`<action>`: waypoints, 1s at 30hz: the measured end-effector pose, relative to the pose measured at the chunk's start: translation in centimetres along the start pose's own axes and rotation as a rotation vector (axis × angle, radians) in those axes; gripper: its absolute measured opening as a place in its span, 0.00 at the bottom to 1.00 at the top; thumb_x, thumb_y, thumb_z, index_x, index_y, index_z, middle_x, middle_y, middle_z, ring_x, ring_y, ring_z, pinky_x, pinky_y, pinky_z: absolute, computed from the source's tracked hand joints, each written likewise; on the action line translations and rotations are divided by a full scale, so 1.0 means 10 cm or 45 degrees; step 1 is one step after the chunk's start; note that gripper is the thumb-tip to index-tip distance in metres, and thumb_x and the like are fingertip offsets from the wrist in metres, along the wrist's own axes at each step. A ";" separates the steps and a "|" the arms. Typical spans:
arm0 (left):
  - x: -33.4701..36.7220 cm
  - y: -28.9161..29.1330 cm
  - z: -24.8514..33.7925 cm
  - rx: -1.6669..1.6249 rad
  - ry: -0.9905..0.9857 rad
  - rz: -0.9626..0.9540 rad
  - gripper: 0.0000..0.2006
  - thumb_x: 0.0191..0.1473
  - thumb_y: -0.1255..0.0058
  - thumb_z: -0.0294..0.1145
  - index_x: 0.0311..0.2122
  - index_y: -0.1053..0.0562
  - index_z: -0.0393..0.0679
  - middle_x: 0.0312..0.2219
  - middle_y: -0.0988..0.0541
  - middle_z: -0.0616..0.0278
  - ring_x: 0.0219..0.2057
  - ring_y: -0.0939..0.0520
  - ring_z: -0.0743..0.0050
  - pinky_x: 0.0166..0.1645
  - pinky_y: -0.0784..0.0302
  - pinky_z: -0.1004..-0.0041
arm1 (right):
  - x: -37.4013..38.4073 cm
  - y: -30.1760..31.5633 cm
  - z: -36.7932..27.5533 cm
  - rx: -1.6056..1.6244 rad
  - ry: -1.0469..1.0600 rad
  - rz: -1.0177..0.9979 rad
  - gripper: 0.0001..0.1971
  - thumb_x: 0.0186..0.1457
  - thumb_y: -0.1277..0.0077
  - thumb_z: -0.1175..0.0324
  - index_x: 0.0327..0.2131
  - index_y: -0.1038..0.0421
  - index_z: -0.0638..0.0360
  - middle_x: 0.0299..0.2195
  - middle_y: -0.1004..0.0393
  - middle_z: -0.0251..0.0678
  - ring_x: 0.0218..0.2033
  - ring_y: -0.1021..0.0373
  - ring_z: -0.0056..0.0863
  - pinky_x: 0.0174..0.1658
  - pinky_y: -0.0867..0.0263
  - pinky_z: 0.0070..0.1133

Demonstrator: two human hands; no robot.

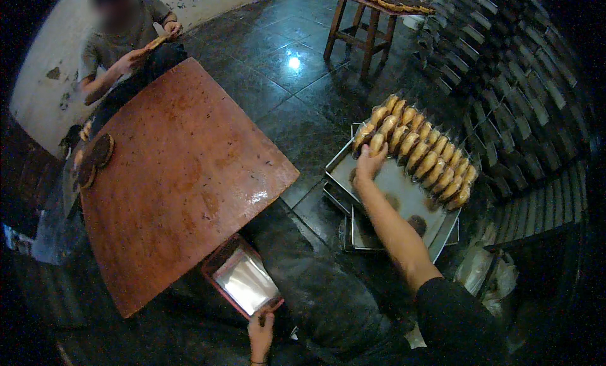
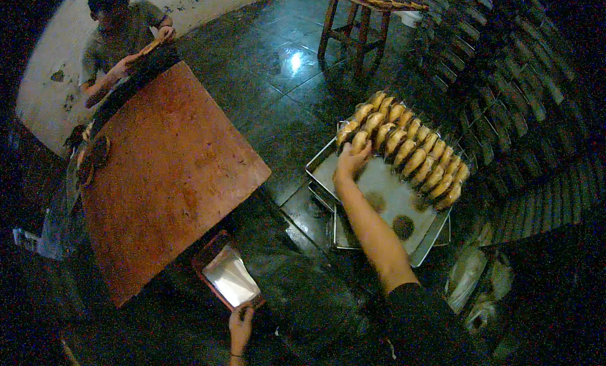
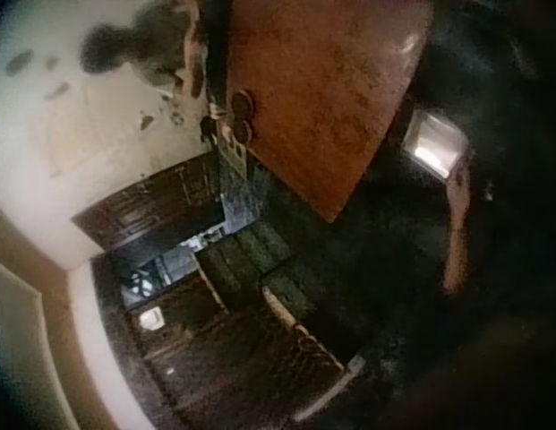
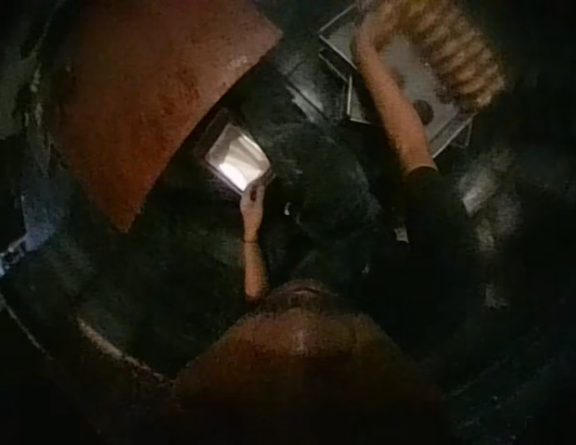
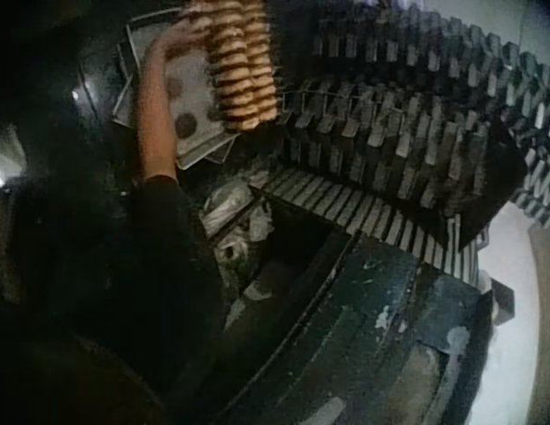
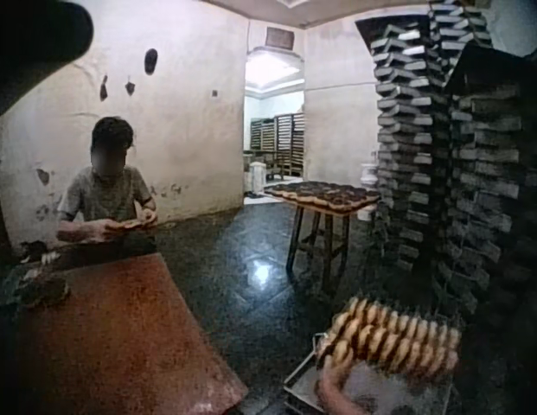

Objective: The person sits on the floor and repeatedly picks up chocolate-frosted doughnuts from a table, places them into clear plastic bags, and arranges the packaged doughnuts on a metal tray. Another person is visible in the background also handling doughnuts.

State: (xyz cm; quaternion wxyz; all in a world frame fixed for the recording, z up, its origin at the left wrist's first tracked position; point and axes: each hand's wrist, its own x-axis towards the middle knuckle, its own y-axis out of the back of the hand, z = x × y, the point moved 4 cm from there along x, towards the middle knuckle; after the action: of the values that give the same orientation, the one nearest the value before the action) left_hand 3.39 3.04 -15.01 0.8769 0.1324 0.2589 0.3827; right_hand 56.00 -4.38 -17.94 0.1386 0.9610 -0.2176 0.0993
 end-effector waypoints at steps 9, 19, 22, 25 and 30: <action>-0.22 -0.24 -0.12 0.187 -0.153 -0.275 0.16 0.48 0.50 0.34 0.41 0.30 0.36 0.34 0.26 0.49 0.38 0.26 0.54 0.44 0.31 0.68 | -0.13 -0.24 -0.13 0.090 -0.204 -0.191 0.45 0.42 0.55 0.73 0.60 0.74 0.54 0.59 0.70 0.57 0.61 0.68 0.49 0.61 0.65 0.35; 0.35 0.12 -0.68 0.648 -0.338 -0.077 0.24 0.47 0.50 0.43 0.46 0.34 0.36 0.48 0.36 0.41 0.51 0.37 0.43 0.53 0.39 0.59 | -2.86 1.07 -1.93 0.459 0.414 -1.973 0.11 0.47 0.51 0.68 0.35 0.31 0.63 0.32 0.30 0.37 0.36 0.32 0.32 0.40 0.35 0.25; 0.65 -0.09 -1.04 0.924 -0.318 -0.081 0.32 0.45 0.52 0.54 0.48 0.35 0.36 0.51 0.38 0.42 0.52 0.39 0.39 0.53 0.40 0.52 | -4.11 0.41 -1.37 0.100 0.656 -2.435 0.14 0.47 0.49 0.62 0.32 0.30 0.63 0.37 0.29 0.44 0.35 0.31 0.38 0.37 0.34 0.29; 0.77 -0.25 -1.07 0.949 -0.237 -0.104 0.39 0.41 0.52 0.61 0.51 0.38 0.37 0.55 0.45 0.43 0.55 0.45 0.37 0.53 0.43 0.45 | -4.70 -0.34 -0.10 -0.494 1.136 -2.511 0.25 0.47 0.50 0.55 0.45 0.35 0.62 0.49 0.39 0.51 0.50 0.41 0.43 0.52 0.44 0.32; 0.59 -0.15 -1.11 0.894 0.080 -0.254 0.43 0.41 0.49 0.56 0.56 0.45 0.37 0.59 0.58 0.46 0.60 0.57 0.43 0.58 0.55 0.45 | -5.09 -0.11 0.00 -0.974 1.835 -2.623 0.33 0.43 0.47 0.51 0.51 0.39 0.60 0.58 0.55 0.53 0.59 0.61 0.55 0.59 0.58 0.41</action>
State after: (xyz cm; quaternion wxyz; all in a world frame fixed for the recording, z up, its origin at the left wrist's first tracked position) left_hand 1.54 6.76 -26.93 0.8026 0.3878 0.4129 0.1869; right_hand 11.44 16.43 -30.98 0.4964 0.3174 0.7190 0.3687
